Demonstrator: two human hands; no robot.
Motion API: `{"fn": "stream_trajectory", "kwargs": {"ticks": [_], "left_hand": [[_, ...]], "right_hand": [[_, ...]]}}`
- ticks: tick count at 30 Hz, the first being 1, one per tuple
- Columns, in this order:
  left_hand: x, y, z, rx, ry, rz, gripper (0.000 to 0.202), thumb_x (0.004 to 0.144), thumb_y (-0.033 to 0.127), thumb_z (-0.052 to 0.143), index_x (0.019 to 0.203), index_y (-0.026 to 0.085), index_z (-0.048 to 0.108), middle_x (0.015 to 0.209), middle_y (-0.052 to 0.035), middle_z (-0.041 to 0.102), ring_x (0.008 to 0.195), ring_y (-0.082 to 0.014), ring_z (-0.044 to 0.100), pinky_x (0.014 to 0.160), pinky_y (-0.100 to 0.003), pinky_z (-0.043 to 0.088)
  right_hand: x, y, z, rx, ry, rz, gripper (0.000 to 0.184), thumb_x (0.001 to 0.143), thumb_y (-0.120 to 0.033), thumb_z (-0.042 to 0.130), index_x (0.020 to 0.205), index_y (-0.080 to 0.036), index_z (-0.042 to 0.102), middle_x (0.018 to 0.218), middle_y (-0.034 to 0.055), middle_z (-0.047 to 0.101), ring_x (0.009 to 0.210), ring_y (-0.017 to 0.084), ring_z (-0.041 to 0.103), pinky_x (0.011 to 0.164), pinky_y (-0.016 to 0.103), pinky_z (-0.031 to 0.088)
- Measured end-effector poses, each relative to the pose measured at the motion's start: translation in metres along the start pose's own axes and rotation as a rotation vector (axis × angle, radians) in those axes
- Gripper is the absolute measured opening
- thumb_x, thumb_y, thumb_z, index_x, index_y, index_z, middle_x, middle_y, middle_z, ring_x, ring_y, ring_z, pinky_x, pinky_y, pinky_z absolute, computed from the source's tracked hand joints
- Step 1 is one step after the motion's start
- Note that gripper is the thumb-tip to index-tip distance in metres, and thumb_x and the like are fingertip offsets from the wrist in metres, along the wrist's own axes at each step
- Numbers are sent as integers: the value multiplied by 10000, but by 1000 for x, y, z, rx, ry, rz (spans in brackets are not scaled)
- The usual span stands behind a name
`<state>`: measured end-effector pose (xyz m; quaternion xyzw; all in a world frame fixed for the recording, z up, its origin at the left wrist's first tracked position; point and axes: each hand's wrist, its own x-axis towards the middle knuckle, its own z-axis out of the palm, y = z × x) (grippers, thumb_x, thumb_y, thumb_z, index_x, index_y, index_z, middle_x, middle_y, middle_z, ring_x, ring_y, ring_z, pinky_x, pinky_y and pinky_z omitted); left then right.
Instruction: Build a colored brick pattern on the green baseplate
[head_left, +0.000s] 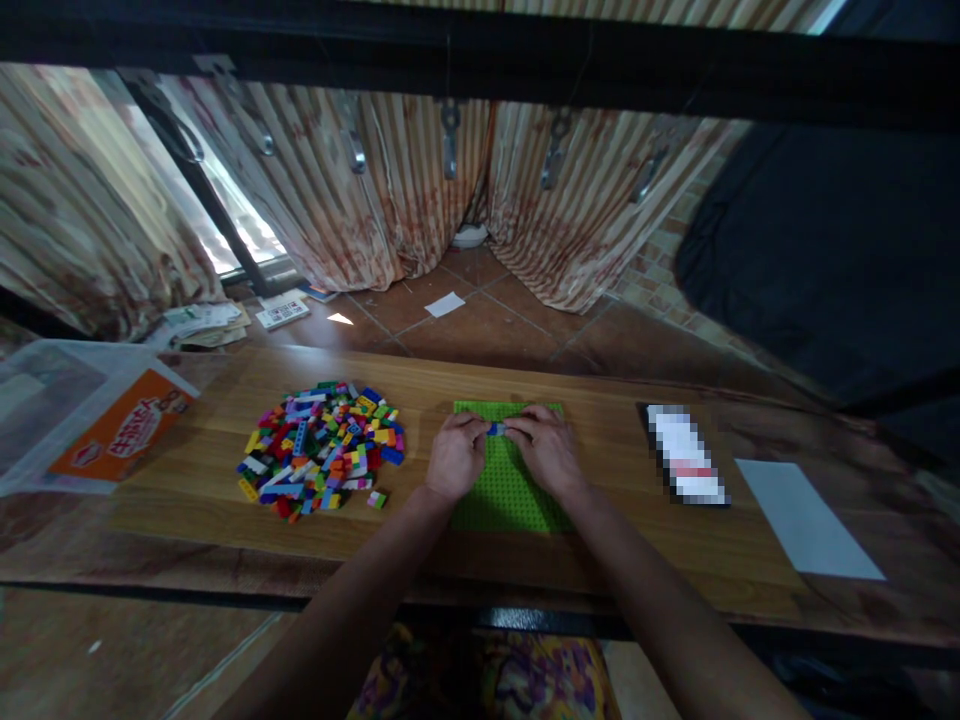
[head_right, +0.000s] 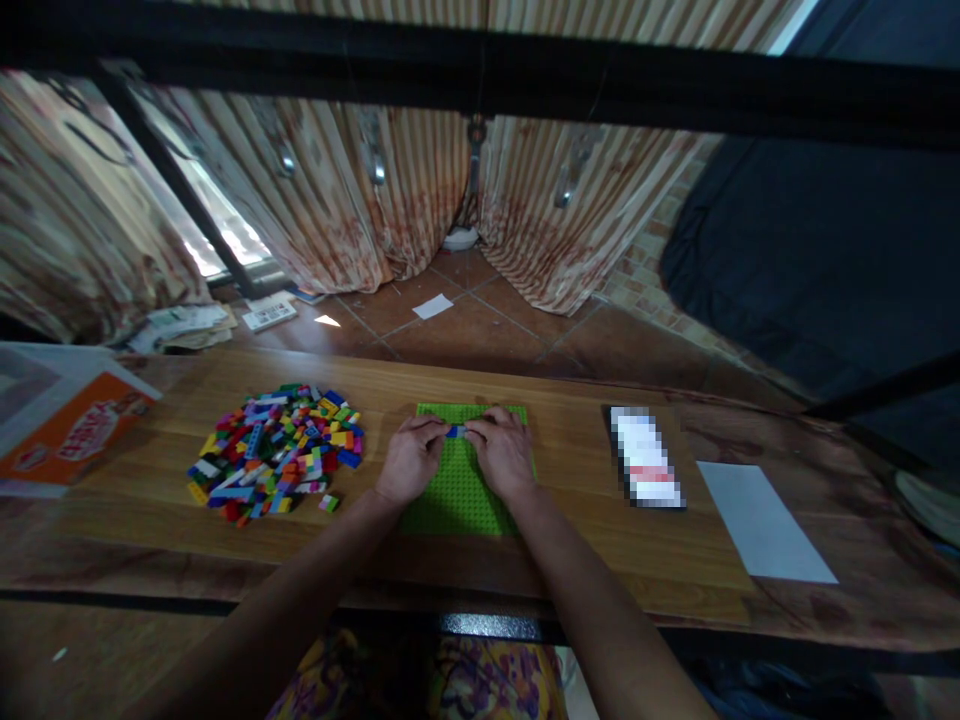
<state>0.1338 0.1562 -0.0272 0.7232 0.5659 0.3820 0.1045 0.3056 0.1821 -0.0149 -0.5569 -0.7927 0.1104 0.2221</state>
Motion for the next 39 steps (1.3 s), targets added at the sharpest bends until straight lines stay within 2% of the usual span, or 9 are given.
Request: {"fn": "stream_trajectory", "kwargs": {"ticks": [20,29,39], "left_hand": [[-1,7,-1,138,-42,22,239,864,112,522,980,178,720,989,-76,694,928,-197,619,878,-355,543],[-3,6,-3,169,-105,84,254,897,135,482,1029,143,699,1017,-101,679,938,-208,603,881,-363,524],[-12,8,-8,333,-230,156,394,847,78,450,1201,105,619,1193,-143,636,1045,-239,589,957,-370,491]], "right_hand": [[4,0,-4,2,-50,-24,192,899,-320,586,975,-297,760,1063,60,628,1019,236,548,898,385,422],[3,1,-7,-2,-72,-42,197,902,-317,581,986,-297,758,1043,63,627,1015,235,552,887,381,434],[4,0,-7,-23,-79,-67,197,900,-315,580,983,-301,758,1036,58,633,998,231,550,891,374,432]]}}
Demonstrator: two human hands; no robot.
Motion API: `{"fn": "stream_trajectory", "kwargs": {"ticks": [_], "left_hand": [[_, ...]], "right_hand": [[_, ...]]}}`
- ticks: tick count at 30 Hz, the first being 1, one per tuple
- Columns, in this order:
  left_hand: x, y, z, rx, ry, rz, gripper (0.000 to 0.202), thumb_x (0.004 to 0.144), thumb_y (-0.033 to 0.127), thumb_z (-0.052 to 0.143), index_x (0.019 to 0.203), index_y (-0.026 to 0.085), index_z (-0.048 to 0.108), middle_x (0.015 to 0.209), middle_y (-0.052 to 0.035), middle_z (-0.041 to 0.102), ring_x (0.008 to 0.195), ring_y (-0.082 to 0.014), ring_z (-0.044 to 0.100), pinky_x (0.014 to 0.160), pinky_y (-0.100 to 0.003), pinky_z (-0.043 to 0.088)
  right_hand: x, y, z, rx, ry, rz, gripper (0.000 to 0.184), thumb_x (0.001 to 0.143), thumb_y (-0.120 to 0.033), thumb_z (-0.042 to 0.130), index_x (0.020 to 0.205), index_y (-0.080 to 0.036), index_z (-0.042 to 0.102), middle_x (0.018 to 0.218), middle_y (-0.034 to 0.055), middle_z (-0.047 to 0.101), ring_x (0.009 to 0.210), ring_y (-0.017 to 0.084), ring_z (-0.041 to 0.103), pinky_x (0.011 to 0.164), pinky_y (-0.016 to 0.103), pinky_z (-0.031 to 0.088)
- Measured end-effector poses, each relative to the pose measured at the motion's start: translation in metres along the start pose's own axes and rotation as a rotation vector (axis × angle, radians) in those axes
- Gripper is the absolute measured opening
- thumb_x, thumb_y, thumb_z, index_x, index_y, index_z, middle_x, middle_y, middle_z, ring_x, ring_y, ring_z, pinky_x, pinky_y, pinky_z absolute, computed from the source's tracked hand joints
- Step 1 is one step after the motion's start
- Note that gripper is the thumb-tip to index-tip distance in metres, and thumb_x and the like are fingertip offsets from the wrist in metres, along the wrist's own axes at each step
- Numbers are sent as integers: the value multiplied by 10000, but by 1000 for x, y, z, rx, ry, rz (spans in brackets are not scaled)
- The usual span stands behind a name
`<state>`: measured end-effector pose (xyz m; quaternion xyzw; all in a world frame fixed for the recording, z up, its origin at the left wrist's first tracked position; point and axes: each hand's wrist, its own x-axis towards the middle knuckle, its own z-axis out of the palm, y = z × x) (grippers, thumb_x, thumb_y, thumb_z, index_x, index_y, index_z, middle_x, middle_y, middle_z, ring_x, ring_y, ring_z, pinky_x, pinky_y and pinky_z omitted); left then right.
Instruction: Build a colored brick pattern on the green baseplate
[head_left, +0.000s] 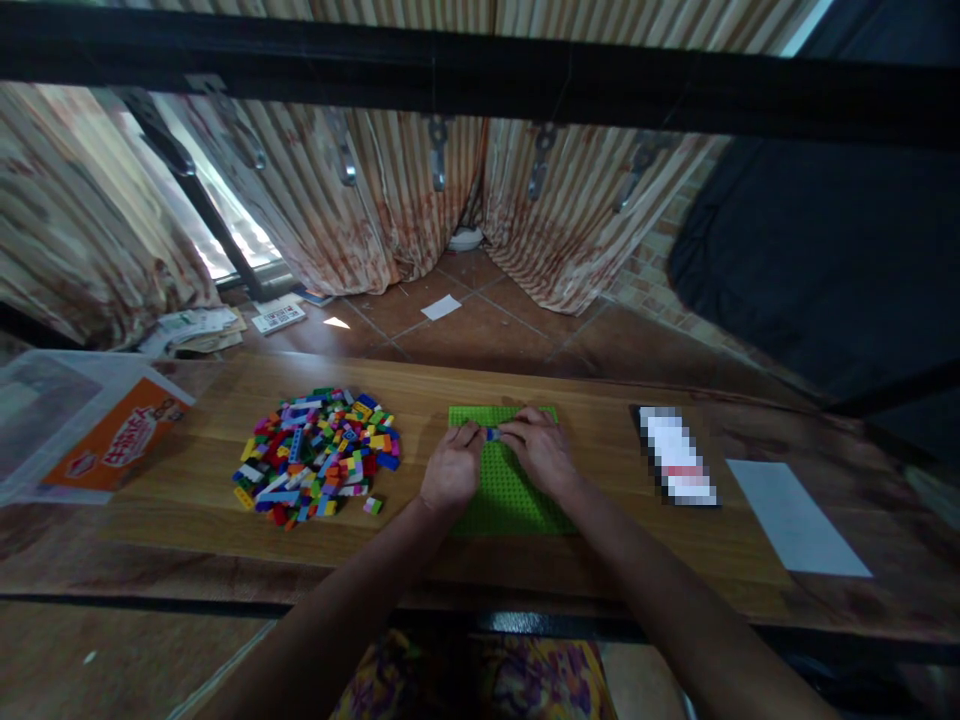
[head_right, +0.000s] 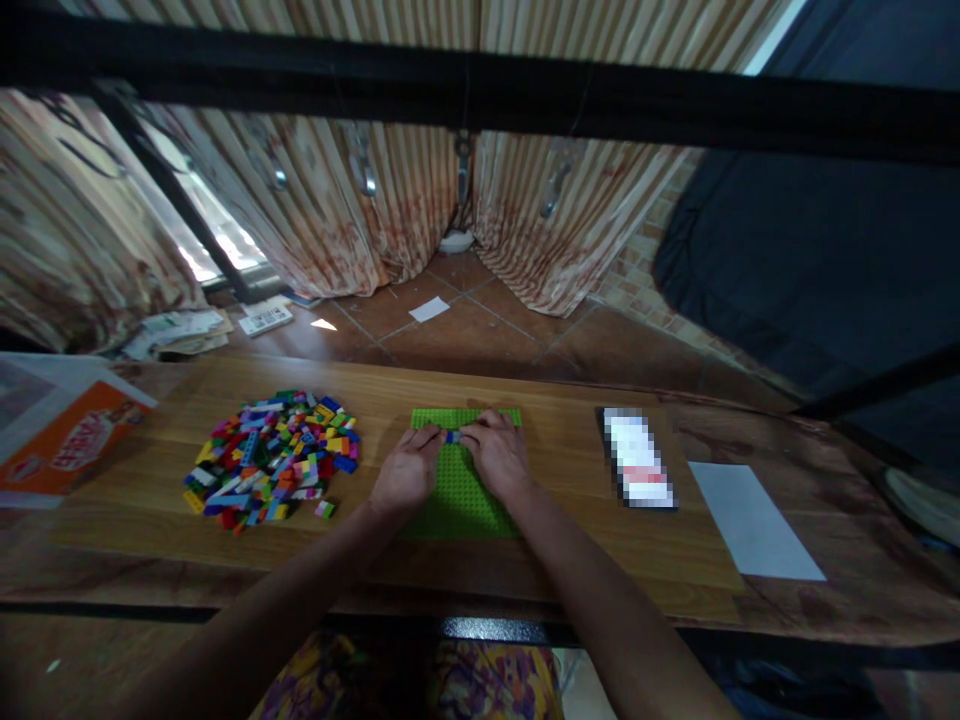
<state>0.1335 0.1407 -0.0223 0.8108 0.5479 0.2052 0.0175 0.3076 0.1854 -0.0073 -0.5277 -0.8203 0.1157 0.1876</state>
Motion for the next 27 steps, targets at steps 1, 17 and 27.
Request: {"fn": "stream_trajectory", "kwargs": {"ticks": [1,17,27], "left_hand": [[0,-1,0,7,-12,8,400,842,73,450,1203,105,618,1201,-143,636,1045,-240,592,962,-372,489],[7,-15,-7,-26,-103,116,397,828,67,459,1177,132,639,1174,-117,660,1055,-218,598,983,-361,485],[-2,-8,-9,-300,112,-85,461,847,24,371,1224,162,599,1202,-108,652,1127,-199,601,1005,-391,500]], "right_hand": [[0,0,-1,-2,-5,-3,196,900,-315,581,985,-301,757,1033,57,634,999,229,550,890,370,431],[-6,-6,1,-25,13,38,182,907,-326,585,989,-297,745,993,53,621,992,226,521,875,355,400],[-20,-10,4,-36,60,59,219,918,-309,564,1076,-296,716,1055,62,620,1000,224,514,869,371,403]]}}
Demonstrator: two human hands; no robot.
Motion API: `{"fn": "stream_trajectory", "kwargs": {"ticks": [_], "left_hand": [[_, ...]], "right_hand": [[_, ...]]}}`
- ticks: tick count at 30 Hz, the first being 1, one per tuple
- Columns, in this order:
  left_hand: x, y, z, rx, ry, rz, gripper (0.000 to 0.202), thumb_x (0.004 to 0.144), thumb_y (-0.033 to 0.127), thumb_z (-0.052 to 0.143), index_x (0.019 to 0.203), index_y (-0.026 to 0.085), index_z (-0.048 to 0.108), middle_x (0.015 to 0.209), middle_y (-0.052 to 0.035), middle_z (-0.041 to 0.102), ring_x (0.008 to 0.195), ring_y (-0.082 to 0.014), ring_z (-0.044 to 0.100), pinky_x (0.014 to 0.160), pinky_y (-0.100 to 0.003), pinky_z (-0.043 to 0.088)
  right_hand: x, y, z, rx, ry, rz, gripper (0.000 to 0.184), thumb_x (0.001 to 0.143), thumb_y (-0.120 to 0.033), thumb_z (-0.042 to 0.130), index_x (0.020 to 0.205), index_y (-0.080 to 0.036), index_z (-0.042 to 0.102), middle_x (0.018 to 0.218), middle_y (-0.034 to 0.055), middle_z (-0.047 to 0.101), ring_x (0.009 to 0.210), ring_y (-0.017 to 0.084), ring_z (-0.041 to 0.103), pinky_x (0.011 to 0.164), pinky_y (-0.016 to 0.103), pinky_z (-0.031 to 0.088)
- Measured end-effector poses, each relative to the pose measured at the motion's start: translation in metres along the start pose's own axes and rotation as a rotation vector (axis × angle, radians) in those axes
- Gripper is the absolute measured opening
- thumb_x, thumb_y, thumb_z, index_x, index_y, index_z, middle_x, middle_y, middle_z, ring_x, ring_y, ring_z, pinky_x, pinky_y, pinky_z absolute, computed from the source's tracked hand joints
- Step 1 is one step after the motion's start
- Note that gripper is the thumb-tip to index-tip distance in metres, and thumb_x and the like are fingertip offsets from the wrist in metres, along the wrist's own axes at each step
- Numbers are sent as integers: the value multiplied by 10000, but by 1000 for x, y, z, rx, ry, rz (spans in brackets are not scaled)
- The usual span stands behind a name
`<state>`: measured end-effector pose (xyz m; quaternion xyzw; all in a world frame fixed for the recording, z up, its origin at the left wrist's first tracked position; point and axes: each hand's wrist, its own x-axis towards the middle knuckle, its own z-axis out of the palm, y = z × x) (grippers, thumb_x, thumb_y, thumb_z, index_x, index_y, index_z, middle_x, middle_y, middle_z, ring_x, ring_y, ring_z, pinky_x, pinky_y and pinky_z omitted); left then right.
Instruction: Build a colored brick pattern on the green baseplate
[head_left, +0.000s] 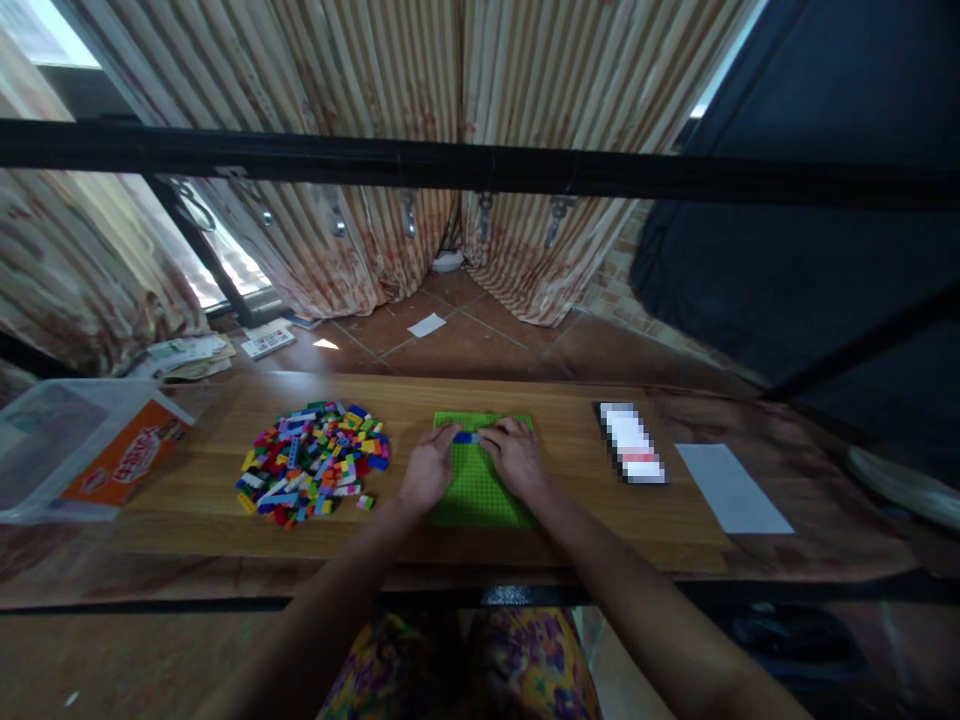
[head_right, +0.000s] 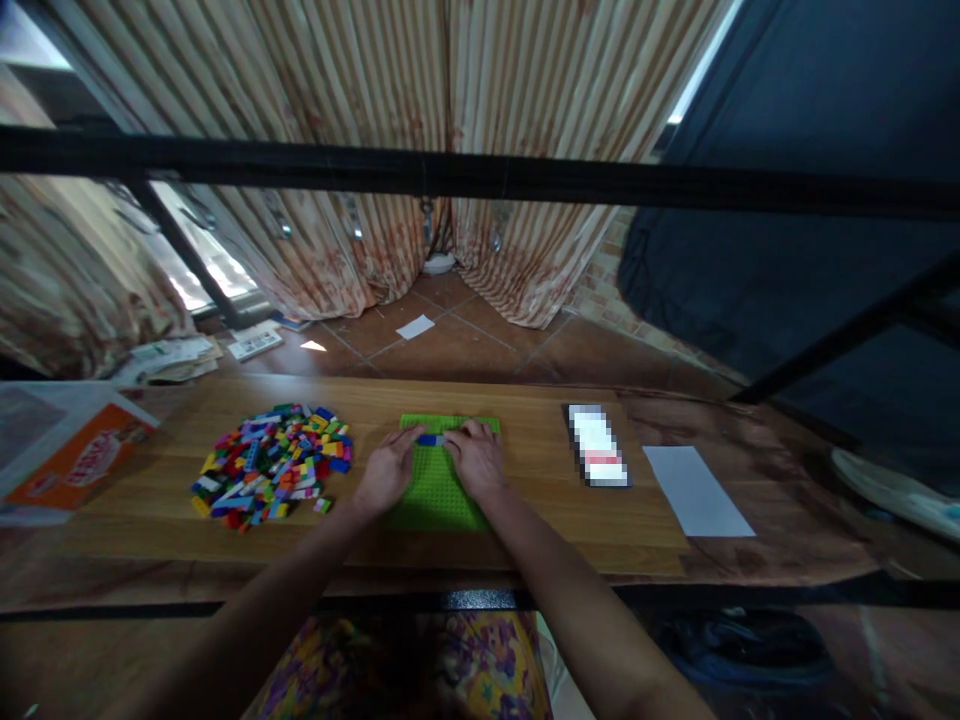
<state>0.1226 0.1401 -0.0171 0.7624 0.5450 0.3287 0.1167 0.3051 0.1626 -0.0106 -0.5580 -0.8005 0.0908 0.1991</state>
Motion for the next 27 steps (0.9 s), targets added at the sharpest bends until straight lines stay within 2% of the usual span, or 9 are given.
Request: {"fn": "stream_trajectory", "kwargs": {"ticks": [3,8,11,14,22,27], "left_hand": [[-18,8,-9,-73,98,-93,468,875,60,375,1315,140,515,1301,-135,587,1222,-214,553,1054,-408,468],[-55,19,-25,-107,177,-180,412,898,129,429,1298,162,523,1297,-130,578,1229,-226,546,1061,-412,463],[-74,22,-30,-103,190,-201,389,898,139,449,1276,170,536,1263,-125,597,1214,-224,555,1048,-408,474],[-90,24,-33,-110,186,-194,384,891,110,442,1255,175,546,1235,-121,617,1201,-219,562,1036,-408,482],[-118,38,-31,-176,82,-207,402,850,95,499,1241,172,552,1278,-129,591,1222,-226,546,1034,-424,486],[-129,45,-25,-186,82,-108,434,830,96,524,1259,163,527,1279,-140,583,1215,-245,537,1011,-441,504]], "right_hand": [[-11,-1,0,9,50,-10,273,922,-292,537,1152,-266,682,1111,91,623,1035,247,520,896,405,419],[-14,-8,-3,10,198,-34,361,966,-278,401,1227,-174,629,1269,146,585,1162,276,508,994,470,395],[-13,-18,2,16,172,-123,367,973,-280,377,1173,-156,659,1235,141,619,1141,266,530,997,452,411],[-15,-23,12,38,116,-212,367,968,-257,374,1133,-140,681,1167,143,662,1106,259,555,989,439,436],[-12,-10,20,146,131,-243,356,954,-326,403,1081,-188,706,1111,113,694,1059,251,605,987,460,462],[-11,-28,26,99,137,-204,361,940,-318,424,1105,-122,678,1163,153,662,1107,264,581,981,428,458]]}}
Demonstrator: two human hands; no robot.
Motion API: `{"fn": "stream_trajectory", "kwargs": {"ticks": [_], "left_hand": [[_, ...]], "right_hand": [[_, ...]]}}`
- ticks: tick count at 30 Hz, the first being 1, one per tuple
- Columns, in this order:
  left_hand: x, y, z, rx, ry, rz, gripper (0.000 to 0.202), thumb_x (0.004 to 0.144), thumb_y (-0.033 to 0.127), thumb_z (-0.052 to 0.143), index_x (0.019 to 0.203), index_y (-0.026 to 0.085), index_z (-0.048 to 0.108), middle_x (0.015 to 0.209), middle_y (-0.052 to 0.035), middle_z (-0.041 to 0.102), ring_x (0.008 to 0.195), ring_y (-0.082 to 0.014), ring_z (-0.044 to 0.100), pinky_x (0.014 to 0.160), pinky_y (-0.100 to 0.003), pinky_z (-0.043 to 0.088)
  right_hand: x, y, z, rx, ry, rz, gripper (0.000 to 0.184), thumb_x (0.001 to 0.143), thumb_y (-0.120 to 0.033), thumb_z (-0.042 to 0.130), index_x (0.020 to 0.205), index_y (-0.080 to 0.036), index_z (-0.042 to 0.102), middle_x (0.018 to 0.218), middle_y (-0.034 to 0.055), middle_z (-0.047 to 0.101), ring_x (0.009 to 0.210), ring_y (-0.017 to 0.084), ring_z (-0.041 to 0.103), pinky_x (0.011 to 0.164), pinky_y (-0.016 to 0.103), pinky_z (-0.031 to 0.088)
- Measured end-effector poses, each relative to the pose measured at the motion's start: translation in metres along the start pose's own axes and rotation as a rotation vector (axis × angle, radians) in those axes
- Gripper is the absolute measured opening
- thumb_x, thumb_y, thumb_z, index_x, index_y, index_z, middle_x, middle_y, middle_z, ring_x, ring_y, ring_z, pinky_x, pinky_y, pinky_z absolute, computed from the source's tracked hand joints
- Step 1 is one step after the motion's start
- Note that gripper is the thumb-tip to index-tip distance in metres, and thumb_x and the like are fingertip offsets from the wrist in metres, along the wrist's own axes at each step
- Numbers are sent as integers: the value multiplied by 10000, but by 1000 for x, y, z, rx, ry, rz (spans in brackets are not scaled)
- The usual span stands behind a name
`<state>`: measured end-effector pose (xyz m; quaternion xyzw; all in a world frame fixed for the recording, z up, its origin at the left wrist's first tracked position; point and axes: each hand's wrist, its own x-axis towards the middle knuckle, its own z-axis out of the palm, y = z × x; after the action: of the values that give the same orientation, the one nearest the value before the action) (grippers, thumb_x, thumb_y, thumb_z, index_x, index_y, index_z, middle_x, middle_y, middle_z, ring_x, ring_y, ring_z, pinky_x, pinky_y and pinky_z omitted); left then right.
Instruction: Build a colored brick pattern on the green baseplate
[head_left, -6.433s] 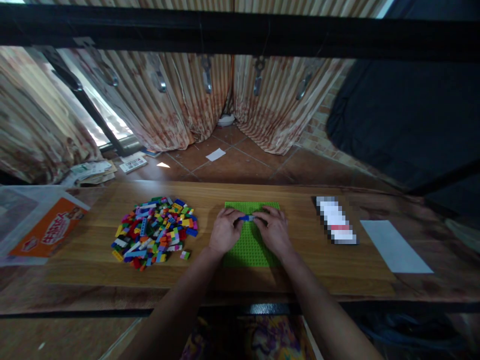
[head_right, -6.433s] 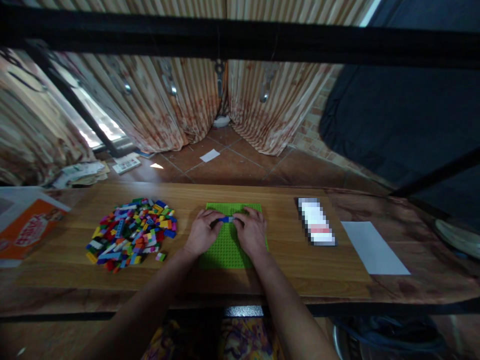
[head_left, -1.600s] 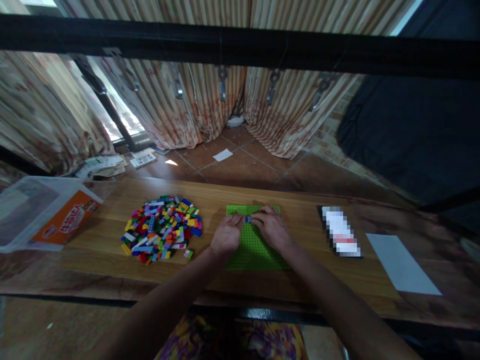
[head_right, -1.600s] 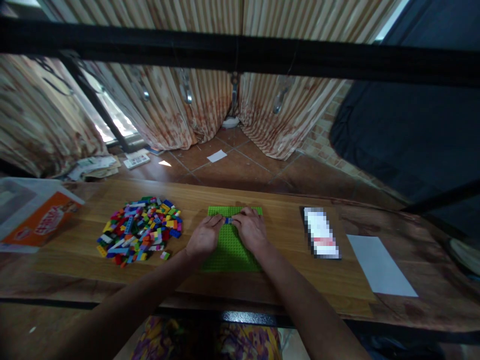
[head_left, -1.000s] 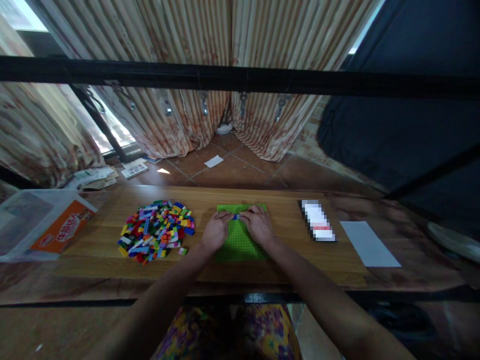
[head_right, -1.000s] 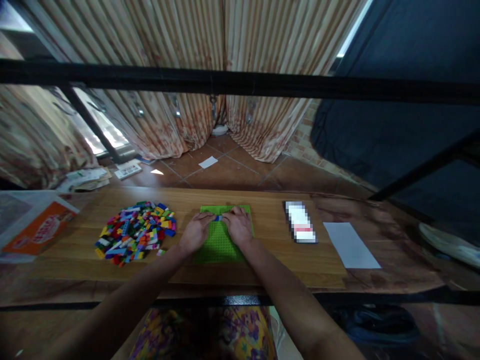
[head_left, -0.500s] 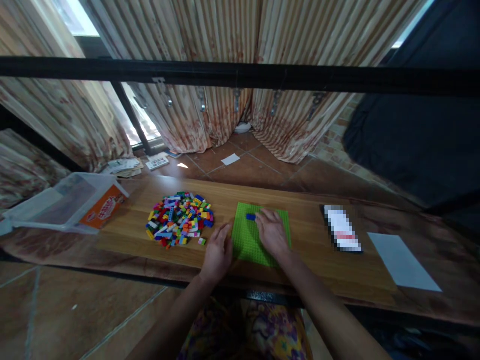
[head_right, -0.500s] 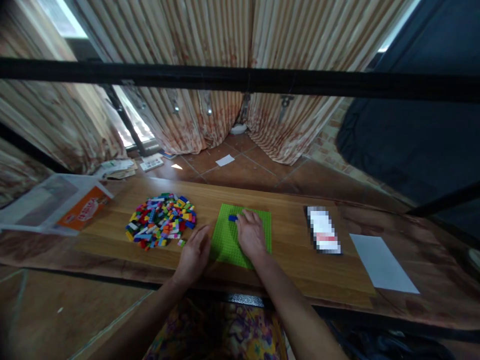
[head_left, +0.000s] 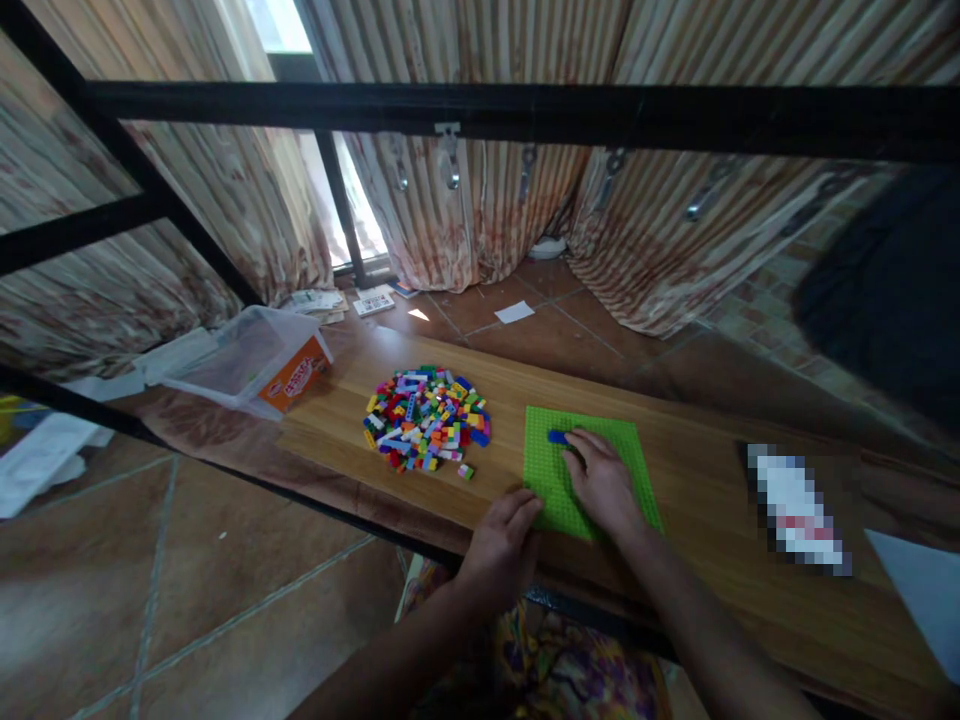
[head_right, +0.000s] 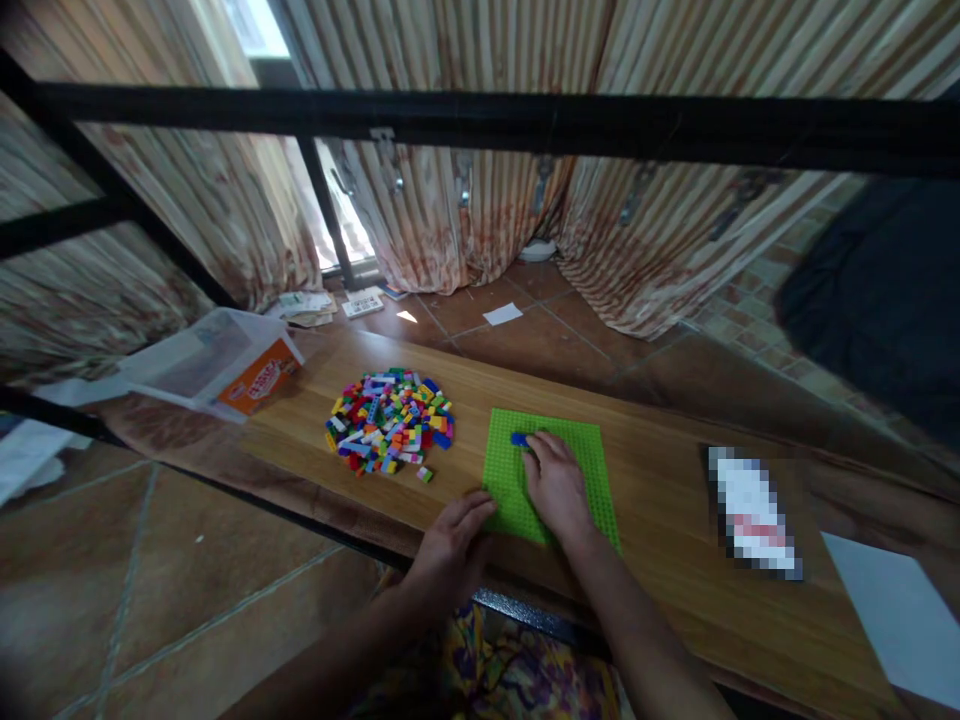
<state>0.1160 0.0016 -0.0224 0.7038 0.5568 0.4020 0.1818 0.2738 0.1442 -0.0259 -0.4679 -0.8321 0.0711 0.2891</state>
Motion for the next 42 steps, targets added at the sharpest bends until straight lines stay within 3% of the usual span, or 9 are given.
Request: {"fn": "stream_trajectory", "kwargs": {"ticks": [8,15,20,23,31,42], "left_hand": [[-5,-9,-6,1,3,75,358,871,95,474,1215,151,556,1274,-145,576,1192,-244,541,987,-415,516],[-1,-6,-2,-51,15,13,313,833,188,577,1143,183,624,1143,-108,618,1105,-247,545,937,-414,498],[4,-6,1,68,-29,-20,296,808,317,641,1092,242,678,1111,-96,637,1078,-283,528,893,-466,462],[8,-5,1,115,-48,-21,274,835,313,614,1094,254,685,1093,-82,665,1079,-286,523,916,-482,435],[6,-12,8,99,-21,30,312,868,258,581,1169,225,652,1151,-68,692,1191,-268,533,1045,-465,389],[-1,-24,4,100,-149,80,283,844,224,570,1094,147,678,1090,-104,717,1098,-263,617,1028,-412,429]], "right_hand": [[2,-57,10,-304,-22,149,287,917,-289,497,1098,-166,683,1227,129,639,1087,303,537,908,452,398],[16,-97,23,-92,-79,90,230,923,-263,517,1056,-205,696,1094,83,687,1014,252,565,905,396,391],[34,-101,35,67,-105,51,211,901,-271,540,1034,-207,690,971,87,683,937,256,587,868,404,429],[44,-101,41,149,-107,-31,220,884,-265,552,1057,-229,682,955,79,663,926,249,581,870,407,444],[61,-122,50,216,-212,-191,299,840,-275,627,1131,-235,679,1108,89,600,1044,262,526,929,420,448],[62,-140,56,202,-353,-438,239,872,-211,594,1067,-296,704,1174,71,571,1076,265,493,922,444,438]]}}
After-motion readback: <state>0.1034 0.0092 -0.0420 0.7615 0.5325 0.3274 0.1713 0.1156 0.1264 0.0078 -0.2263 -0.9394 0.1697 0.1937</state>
